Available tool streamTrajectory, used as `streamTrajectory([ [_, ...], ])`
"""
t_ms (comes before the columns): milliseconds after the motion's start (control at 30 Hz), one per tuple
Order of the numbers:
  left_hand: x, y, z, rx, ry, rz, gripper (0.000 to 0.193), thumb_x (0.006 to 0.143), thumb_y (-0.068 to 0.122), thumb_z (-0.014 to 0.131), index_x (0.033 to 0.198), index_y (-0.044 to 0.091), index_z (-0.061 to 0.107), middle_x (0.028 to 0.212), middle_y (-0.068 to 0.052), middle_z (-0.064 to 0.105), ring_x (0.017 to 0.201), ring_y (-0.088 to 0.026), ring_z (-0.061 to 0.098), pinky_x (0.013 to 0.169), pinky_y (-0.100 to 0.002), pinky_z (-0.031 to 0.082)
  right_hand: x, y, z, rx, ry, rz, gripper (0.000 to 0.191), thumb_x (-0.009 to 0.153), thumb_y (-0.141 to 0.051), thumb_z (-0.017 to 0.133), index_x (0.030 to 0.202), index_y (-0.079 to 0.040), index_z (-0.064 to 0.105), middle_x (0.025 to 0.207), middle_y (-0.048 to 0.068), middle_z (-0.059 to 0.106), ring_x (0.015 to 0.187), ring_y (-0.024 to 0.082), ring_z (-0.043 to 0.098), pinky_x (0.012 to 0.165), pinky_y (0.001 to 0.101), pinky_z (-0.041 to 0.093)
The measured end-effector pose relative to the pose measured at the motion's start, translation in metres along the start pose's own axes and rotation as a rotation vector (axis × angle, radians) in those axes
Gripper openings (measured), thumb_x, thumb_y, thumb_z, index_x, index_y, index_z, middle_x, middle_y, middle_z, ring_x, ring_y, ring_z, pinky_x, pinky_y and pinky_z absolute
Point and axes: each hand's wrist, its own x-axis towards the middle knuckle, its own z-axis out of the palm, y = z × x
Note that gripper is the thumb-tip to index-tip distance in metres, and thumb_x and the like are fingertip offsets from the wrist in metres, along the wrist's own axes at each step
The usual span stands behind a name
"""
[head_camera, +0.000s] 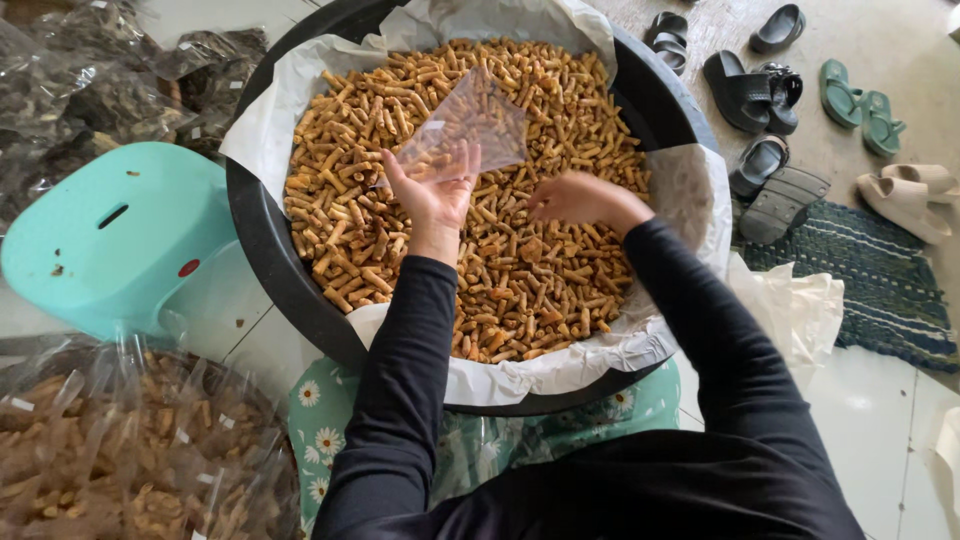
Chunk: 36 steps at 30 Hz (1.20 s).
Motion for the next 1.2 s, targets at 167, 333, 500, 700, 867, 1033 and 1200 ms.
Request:
streamTrajectory([
  [167,0.005,0.006,-0.004,-0.04,-0.074,-0.008,0.095,0.082,0.066,0.066,0.151,0.01,0.033,0.143,-0.027,0.039,0.114,-0.039,0.058,0.097,-0.063,0.054,0.024,-0.023,0.056,0.039,0.249,-0.163,0.067,0.09,-0.044,0.067,0.148,-0.014,0.053,0.138,0.026,0.057,0.125,0.038,0.059,0.102,0.0481,0.053],
  [333,0.008,0.008,-0.005,-0.039,-0.062,0.02,0.096,0.081,0.066,0.068,0.15,0.011,0.033,0.147,-0.027,0.036,0.119,-0.041,0.057,0.101,-0.063,0.052,0.037,-0.062,0.108,-0.233,0.357,-0.177,0.079,0.085,-0.061,0.073,0.147,-0.016,0.052,0.147,0.039,0.031,0.136,0.063,0.026,0.101,0.068,0.036],
  [500,0.01,0.007,-0.008,-0.061,-0.018,0.004,0.096,0.08,0.066,0.068,0.151,0.014,0.029,0.146,-0.026,0.034,0.118,-0.039,0.055,0.101,-0.063,0.052,0.001,-0.075,0.131,-0.191,0.09,-0.235,0.076,0.08,-0.07,0.075,0.136,-0.021,0.06,0.147,0.027,0.038,0.135,0.053,0.038,0.107,0.0667,0.037],
  [700,0.007,0.005,-0.006,-0.048,-0.054,0.002,0.1,0.078,0.065,0.071,0.151,0.013,0.029,0.142,-0.024,0.035,0.118,-0.038,0.054,0.099,-0.062,0.053,-0.034,-0.087,0.126,-0.355,-0.244,-0.255,0.087,0.062,-0.054,0.088,0.139,-0.025,0.057,0.144,0.016,0.039,0.12,0.041,0.052,0.095,0.0563,0.049],
  [867,0.007,0.003,-0.007,-0.07,0.069,-0.007,0.093,0.084,0.065,0.067,0.149,0.015,0.023,0.143,-0.029,0.036,0.123,-0.04,0.053,0.103,-0.062,0.051,-0.031,-0.088,0.126,-0.373,-0.278,-0.255,0.096,0.056,-0.033,0.093,0.143,-0.025,0.053,0.132,0.017,0.043,0.101,0.042,0.061,0.08,0.0512,0.054],
  [1033,0.012,0.0,-0.01,-0.059,-0.027,-0.004,0.097,0.087,0.069,0.065,0.15,0.003,0.032,0.125,-0.019,0.04,0.116,-0.037,0.054,0.102,-0.064,0.053,-0.036,-0.08,0.123,-0.244,-0.292,-0.284,0.067,0.064,-0.024,0.089,0.126,-0.017,0.065,0.127,0.017,0.05,0.094,0.037,0.064,0.081,0.0491,0.054],
  [1200,0.013,0.0,-0.008,-0.043,-0.035,0.006,0.099,0.088,0.073,0.055,0.151,0.001,0.03,0.129,-0.025,0.046,0.115,-0.037,0.055,0.104,-0.066,0.048,-0.042,-0.072,0.069,0.017,-0.179,-0.295,0.048,0.063,-0.025,0.096,0.103,-0.01,0.073,0.105,0.009,0.064,0.094,0.027,0.061,0.079,0.0415,0.055],
])
